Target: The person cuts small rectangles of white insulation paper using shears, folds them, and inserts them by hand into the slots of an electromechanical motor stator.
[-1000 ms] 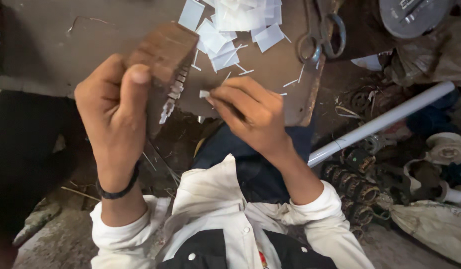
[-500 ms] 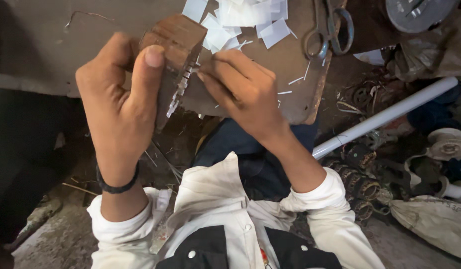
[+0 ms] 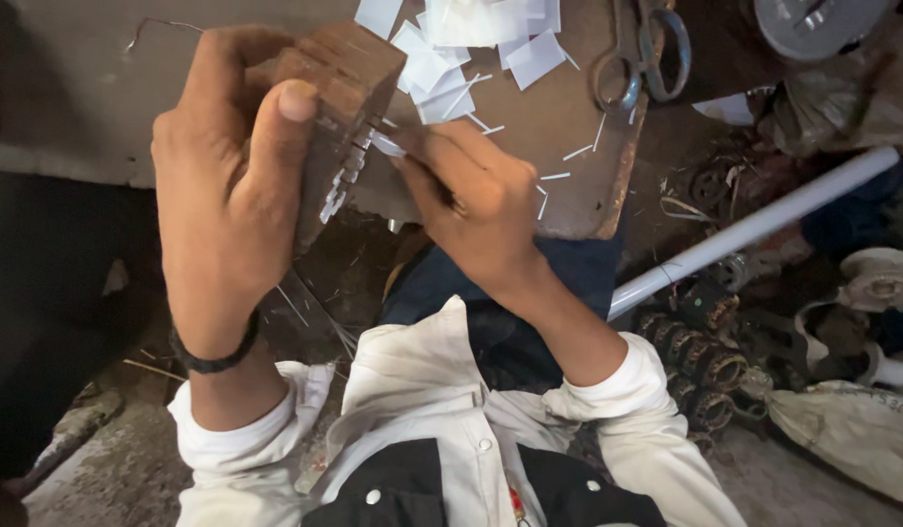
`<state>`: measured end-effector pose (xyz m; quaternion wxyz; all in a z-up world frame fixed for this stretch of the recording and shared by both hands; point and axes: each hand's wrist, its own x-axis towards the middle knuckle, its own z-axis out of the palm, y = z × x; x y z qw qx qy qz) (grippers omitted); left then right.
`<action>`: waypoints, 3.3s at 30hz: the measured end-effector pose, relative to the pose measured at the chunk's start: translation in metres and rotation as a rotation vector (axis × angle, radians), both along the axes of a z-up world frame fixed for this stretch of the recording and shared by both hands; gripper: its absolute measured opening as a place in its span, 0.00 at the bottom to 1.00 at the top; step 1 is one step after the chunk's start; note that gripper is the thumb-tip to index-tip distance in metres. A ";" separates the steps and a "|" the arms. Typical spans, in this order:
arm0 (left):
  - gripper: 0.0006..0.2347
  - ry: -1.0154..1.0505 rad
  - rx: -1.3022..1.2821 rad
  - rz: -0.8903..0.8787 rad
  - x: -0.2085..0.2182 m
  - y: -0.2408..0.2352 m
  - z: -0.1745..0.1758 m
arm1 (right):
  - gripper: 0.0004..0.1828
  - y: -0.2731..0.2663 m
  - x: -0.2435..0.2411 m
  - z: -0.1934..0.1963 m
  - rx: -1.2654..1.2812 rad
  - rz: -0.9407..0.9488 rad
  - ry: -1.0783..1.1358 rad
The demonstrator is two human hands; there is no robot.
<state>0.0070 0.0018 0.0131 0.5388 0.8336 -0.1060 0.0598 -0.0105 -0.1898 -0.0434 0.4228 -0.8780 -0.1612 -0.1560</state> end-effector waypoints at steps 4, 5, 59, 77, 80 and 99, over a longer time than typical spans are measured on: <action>0.20 0.058 0.016 0.008 0.002 0.002 -0.001 | 0.13 -0.006 0.006 0.000 0.001 0.089 0.017; 0.21 0.056 0.026 0.013 0.003 0.001 -0.002 | 0.15 -0.010 0.008 0.000 -0.009 0.119 0.006; 0.06 -1.045 0.026 0.482 0.003 0.030 -0.059 | 0.37 -0.068 -0.013 0.011 -0.522 0.188 0.129; 0.09 -0.485 0.139 0.151 -0.075 -0.049 -0.069 | 0.43 -0.070 -0.019 0.011 -0.460 0.206 0.035; 0.09 -0.433 0.049 0.142 -0.071 -0.054 -0.074 | 0.32 -0.061 -0.021 0.006 -0.499 0.221 0.004; 0.14 0.182 -0.471 -0.143 -0.070 -0.067 -0.066 | 0.16 -0.062 -0.049 0.022 0.307 0.184 0.445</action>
